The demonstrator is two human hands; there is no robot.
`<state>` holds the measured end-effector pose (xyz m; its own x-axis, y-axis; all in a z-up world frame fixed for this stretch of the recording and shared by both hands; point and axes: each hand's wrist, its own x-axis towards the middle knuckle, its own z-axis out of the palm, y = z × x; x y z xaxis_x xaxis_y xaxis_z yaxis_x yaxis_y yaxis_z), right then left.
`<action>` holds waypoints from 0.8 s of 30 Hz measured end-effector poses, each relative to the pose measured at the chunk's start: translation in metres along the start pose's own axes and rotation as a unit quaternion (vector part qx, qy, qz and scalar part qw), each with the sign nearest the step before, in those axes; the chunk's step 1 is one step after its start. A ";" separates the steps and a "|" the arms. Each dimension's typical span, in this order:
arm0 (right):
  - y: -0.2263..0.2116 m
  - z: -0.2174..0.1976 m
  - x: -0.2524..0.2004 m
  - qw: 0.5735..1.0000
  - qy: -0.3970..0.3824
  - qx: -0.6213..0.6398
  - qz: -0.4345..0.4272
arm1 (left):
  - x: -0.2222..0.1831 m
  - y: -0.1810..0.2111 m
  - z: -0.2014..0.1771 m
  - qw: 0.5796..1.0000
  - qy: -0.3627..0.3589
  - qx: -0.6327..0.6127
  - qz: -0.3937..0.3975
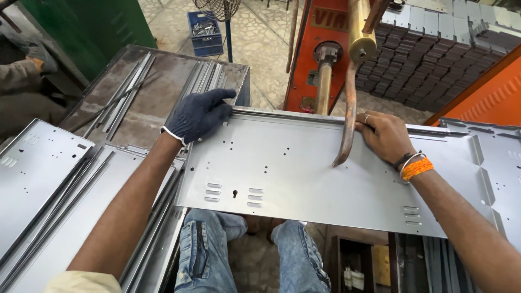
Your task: The recorder uses a spot welding machine to weld metal reinforcement bars onto metal panels.
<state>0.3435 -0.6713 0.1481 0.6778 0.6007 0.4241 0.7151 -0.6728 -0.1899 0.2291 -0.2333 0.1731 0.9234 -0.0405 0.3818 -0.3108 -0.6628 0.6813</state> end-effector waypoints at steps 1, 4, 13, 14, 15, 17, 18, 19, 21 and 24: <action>0.001 0.001 0.000 1.000 -0.004 -0.006 0.010 | 0.002 0.006 -0.001 0.996 -0.015 0.084 0.012; 0.006 0.003 -0.002 1.000 -0.002 -0.013 0.004 | 0.013 -0.006 0.005 0.976 -0.049 0.193 0.084; 0.022 -0.019 -0.012 1.000 -0.021 -0.006 -0.015 | 0.026 -0.009 0.022 0.941 -0.078 0.310 0.112; 0.028 -0.025 -0.016 0.999 -0.018 0.007 -0.031 | 0.027 -0.011 0.024 0.936 -0.083 0.329 0.097; 0.035 -0.027 -0.021 1.000 -0.015 0.005 -0.027 | 0.029 -0.015 0.026 0.935 -0.084 0.328 0.103; 0.048 -0.031 -0.033 0.996 -0.039 -0.063 0.045 | 0.029 -0.023 0.029 0.940 -0.083 0.313 0.108; 0.047 -0.032 -0.033 0.996 -0.038 -0.065 0.049 | 0.029 -0.021 0.030 0.940 -0.085 0.312 0.113; 0.045 -0.032 -0.033 0.988 -0.071 -0.093 0.098 | 0.028 -0.019 0.031 0.949 -0.083 0.289 0.092; 0.047 -0.034 -0.033 0.976 -0.101 -0.123 0.149 | 0.029 -0.014 0.031 0.958 -0.081 0.265 0.076; 0.046 -0.031 -0.035 0.998 -0.011 -0.049 0.040 | 0.022 -0.012 0.027 0.959 -0.090 0.262 0.067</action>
<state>0.3475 -0.7371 0.1522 0.7367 0.5522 0.3904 0.6388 -0.7576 -0.1339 0.2597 -0.2468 0.1564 0.9214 -0.2489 0.2983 -0.3174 -0.9251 0.2084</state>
